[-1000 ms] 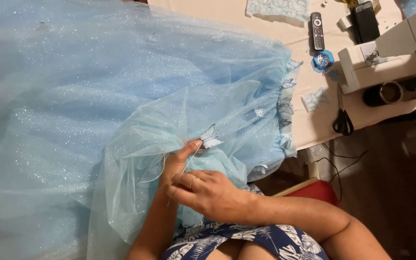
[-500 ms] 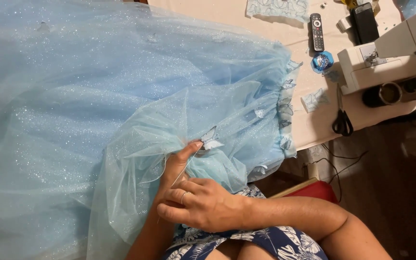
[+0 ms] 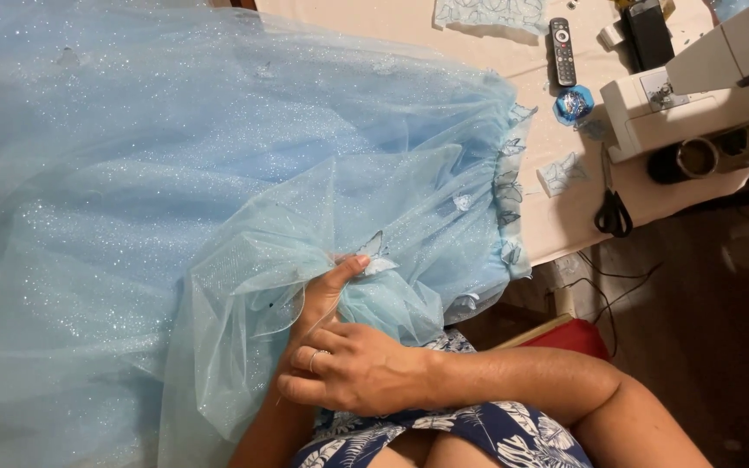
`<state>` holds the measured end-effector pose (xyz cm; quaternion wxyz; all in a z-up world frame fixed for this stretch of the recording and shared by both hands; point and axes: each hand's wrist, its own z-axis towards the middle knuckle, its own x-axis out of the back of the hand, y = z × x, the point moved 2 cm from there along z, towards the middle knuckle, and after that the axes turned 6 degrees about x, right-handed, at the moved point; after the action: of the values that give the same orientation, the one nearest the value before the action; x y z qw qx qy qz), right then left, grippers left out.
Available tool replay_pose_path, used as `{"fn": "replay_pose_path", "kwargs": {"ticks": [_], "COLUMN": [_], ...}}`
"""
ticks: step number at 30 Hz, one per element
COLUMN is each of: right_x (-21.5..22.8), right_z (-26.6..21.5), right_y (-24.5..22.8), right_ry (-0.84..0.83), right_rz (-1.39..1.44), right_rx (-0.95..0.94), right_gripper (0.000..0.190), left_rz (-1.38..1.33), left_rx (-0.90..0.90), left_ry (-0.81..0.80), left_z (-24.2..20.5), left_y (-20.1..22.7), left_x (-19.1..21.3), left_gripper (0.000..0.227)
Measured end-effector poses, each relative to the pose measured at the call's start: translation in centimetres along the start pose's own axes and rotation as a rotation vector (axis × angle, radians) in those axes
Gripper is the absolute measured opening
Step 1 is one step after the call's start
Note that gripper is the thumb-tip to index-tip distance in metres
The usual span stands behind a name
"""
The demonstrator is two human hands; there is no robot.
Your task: The person hand-sews small butterfly-shaped fabric pieces onto a light blue tulle dress using a needle and thread. They position each butterfly, stitch it in place, and trim excess thread with scissors. The process is repeated for multiple butterflies along the dress.
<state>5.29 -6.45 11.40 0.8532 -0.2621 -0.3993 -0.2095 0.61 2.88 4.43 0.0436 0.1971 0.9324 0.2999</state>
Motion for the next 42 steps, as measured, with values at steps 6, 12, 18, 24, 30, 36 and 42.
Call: {"fn": "replay_pose_path", "kwargs": {"ticks": [6, 12, 18, 24, 30, 36, 42], "right_x": [-0.9, -1.7, -4.2, -6.9, -6.7, -9.8, -9.8], "right_z": [-0.1, -0.9, -4.7, -9.5, -11.8, -13.2, -11.8], "right_y": [-0.3, -0.4, 0.1, 0.3, 0.2, -1.3, -4.3], "right_ry": [0.085, 0.120, 0.675, 1.203, 1.328, 1.506, 1.626], "right_rz": [0.033, 0.057, 0.822, 1.579, 1.696, 1.453, 1.316], "right_rx": [0.050, 0.053, -0.732, -1.142, -1.390, -1.512, -1.565], "right_gripper": [0.011, 0.010, 0.008, 0.016, 0.016, 0.015, 0.022], "left_rz": [-0.222, -0.160, -0.245, -0.464, -0.441, -0.127, -0.064], "left_rx": [0.101, 0.077, 0.179, 0.445, 0.307, 0.400, 0.410], "left_ry": [-0.019, -0.019, -0.029, -0.039, -0.307, -0.383, -0.474], "left_z": [-0.9, -0.4, -3.8, -1.4, 3.1, 3.9, 4.9], "left_y": [0.1, -0.6, 1.6, -2.4, -6.0, -6.4, -8.5], "left_x": [0.0, -0.1, -1.2, -2.1, -2.3, -2.7, -2.6], "left_gripper": [0.027, 0.024, 0.048, 0.043, 0.015, 0.031, 0.031]}}
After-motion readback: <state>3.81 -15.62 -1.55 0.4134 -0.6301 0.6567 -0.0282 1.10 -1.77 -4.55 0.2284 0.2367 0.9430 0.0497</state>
